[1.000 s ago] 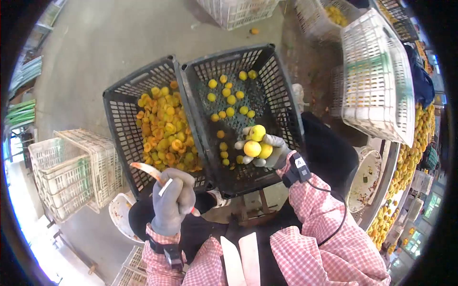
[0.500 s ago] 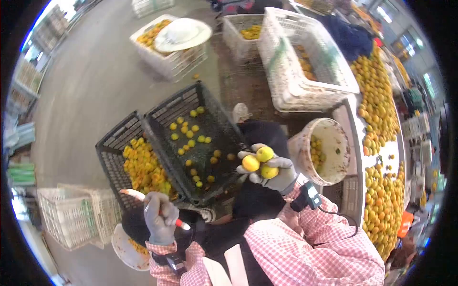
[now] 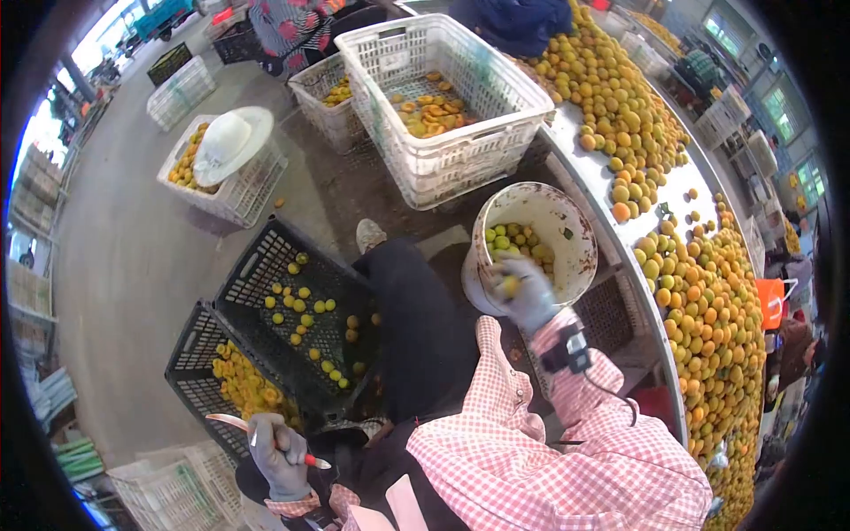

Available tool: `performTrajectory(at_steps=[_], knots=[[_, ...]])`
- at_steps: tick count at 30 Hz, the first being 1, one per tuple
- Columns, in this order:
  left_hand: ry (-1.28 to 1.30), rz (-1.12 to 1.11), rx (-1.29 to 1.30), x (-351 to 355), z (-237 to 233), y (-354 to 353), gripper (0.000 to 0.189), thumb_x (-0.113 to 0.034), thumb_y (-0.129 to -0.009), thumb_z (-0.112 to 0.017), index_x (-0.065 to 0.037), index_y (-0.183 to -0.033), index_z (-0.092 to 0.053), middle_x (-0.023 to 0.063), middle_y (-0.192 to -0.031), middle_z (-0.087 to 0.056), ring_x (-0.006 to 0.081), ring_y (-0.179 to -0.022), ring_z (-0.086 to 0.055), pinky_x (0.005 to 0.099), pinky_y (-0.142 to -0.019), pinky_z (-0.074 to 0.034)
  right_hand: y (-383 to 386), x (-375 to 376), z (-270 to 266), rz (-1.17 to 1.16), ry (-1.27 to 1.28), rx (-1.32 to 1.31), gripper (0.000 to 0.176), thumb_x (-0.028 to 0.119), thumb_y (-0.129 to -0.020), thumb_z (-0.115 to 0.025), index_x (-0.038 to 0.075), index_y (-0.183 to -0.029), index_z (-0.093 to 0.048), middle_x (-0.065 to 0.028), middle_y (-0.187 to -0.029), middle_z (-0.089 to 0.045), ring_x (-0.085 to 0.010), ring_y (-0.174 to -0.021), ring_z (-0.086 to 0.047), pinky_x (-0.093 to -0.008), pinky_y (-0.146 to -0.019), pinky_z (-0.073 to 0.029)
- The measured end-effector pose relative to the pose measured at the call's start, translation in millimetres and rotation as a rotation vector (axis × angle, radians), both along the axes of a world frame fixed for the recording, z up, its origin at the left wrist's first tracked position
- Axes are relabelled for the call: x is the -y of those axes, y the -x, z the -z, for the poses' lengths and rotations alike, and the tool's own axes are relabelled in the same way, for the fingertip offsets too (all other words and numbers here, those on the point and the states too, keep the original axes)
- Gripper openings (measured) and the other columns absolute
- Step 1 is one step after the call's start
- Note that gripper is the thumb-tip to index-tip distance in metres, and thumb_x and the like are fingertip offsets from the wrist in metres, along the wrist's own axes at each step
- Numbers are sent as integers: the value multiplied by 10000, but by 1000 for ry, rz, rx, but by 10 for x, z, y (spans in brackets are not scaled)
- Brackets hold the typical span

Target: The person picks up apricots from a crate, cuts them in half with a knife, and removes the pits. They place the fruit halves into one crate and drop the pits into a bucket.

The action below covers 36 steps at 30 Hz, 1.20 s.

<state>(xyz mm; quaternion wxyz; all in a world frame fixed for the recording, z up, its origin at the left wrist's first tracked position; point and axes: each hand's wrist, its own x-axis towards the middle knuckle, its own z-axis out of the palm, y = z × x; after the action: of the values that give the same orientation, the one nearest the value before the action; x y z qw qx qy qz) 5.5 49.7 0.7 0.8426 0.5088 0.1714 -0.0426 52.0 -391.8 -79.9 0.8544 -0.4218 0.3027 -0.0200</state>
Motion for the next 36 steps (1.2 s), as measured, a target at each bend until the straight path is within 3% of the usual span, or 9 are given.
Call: performTrajectory(at_steps=[3,5,7,11,14,18,24,30,36], knots=[[-327,74,-73,200,-71,-96,144,-205,-956,-520,-86,-878,-538,-29,-548,-388,58,-363,-329,206,-339,-267,-110,-993,-435,-608,-228,194,500,136,-863,-626,14,-1319,-462,-89,-948,-640,-142,-700,-611,-253,-594,-517],[-523,154,-142,305,-88,-197,124,-187,-927,-562,-78,-873,-539,-7,-562,-422,83,-389,-381,231,-369,-319,-131,-1603,-866,-954,95,153,619,267,-868,-683,66,-1389,-418,-57,-949,-621,-117,-763,-588,-256,-657,-504],[-717,219,-212,352,-4,-226,120,-168,-899,-604,-70,-869,-540,15,-576,-456,108,-415,-433,256,-399,-370,-94,-2030,-820,-999,400,481,666,282,-822,-738,61,-1377,-443,-51,-958,-599,-134,-861,-570,-261,-754,-469],[-1376,403,467,358,152,-108,249,-75,-756,-721,-71,-978,-609,77,-843,-630,183,-720,-607,305,-658,-481,-90,-2395,-661,-865,590,675,480,285,-811,-744,23,-1178,-580,-63,-944,-601,-136,-873,-587,-275,-770,-477],[-1015,555,242,402,88,-64,327,-34,-747,-723,-57,-1044,-588,60,-891,-627,166,-717,-607,295,-652,-486,-154,-2407,-430,-904,575,703,382,254,-814,-745,12,-1074,-604,-53,-924,-601,-135,-862,-592,-280,-768,-481],[-318,639,-476,349,-181,-33,372,-21,-777,-699,-35,-1108,-530,12,-838,-591,100,-623,-550,232,-553,-443,-213,-2051,-763,-1088,-3,491,441,108,-815,-701,1,-1197,-510,-85,-1113,-565,-134,-1016,-538,-271,-878,-442],[-945,440,26,351,-33,-37,204,-157,-816,-700,-52,-952,-591,27,-701,-596,128,-529,-548,263,-472,-434,-161,-1699,-545,-909,-718,150,515,229,-882,-657,43,-1301,-422,-131,-1269,-516,-163,-952,-603,-216,-708,-493],[-1326,373,300,480,-244,3,225,-219,-812,-713,-93,-971,-616,121,-758,-649,284,-663,-653,339,-577,-496,18,-1811,-523,-925,-285,416,536,91,-863,-640,61,-1343,-403,-98,-1292,-498,-108,-886,-574,-200,-681,-459],[-1445,324,431,355,-231,123,260,-175,-787,-717,-87,-1004,-605,118,-761,-647,303,-659,-654,353,-559,-498,26,-1893,-682,-1123,-462,342,536,60,-859,-647,56,-1336,-403,-101,-1255,-533,-127,-859,-582,-243,-695,-464]])
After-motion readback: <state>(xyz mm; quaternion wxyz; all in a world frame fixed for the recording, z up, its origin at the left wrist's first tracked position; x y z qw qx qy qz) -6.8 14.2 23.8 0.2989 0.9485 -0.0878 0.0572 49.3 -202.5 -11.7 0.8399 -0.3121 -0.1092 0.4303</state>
